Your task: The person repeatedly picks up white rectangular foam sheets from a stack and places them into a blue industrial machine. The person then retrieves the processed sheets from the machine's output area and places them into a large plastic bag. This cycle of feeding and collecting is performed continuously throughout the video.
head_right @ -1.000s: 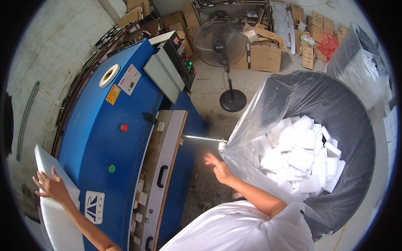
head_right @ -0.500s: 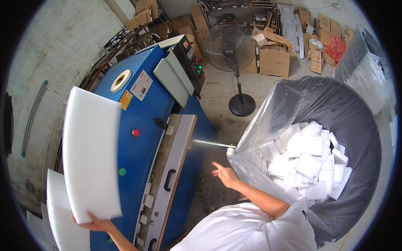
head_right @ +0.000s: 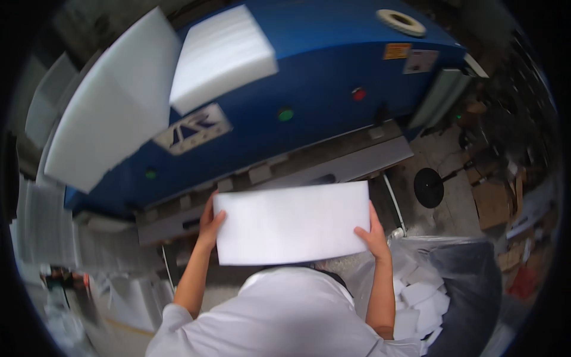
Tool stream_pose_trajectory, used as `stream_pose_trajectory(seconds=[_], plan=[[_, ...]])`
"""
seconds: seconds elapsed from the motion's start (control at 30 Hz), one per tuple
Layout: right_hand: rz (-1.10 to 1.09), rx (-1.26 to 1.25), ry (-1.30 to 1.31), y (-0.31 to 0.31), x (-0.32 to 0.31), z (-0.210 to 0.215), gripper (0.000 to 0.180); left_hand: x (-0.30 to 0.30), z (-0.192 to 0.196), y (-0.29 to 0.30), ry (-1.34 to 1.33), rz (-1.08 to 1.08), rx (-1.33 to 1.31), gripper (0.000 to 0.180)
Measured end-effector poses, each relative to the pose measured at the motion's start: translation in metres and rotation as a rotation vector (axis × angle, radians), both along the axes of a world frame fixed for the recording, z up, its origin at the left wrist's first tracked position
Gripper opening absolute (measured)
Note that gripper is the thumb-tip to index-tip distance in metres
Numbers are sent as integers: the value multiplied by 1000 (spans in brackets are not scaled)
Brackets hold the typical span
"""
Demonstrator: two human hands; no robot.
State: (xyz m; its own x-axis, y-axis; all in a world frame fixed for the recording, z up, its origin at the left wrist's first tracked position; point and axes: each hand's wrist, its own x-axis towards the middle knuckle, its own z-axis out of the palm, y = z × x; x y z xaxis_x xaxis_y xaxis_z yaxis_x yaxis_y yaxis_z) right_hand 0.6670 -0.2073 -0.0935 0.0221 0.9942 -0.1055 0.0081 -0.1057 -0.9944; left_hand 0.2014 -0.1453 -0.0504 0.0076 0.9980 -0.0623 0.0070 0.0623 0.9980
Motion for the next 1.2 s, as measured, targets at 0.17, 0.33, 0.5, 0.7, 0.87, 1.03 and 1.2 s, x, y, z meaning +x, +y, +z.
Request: stream_pose_trajectory(seconds=[0.17,0.33,0.5,0.7,0.87,1.03,1.2], plan=[[-311,27,-1,-17,36,-45,77,-51,-76,7,92,195,-80,50],[-600,-48,74,-32,95,-50,69,-128,-131,17,1291,577,42,50],[-696,-94,-50,-33,128,-79,66,-150,-146,26,1557,597,-90,57],[-878,-96,-1,-23,122,-86,61,-155,-153,25,1503,557,-50,65],[-896,8,70,26,87,-111,57,-157,-161,37,1369,476,-109,79],[-808,3,-840,137,21,-137,67,-184,-201,89,1341,515,199,80],[-373,205,-1242,184,-151,-103,89,-191,-169,146,933,158,-82,56]])
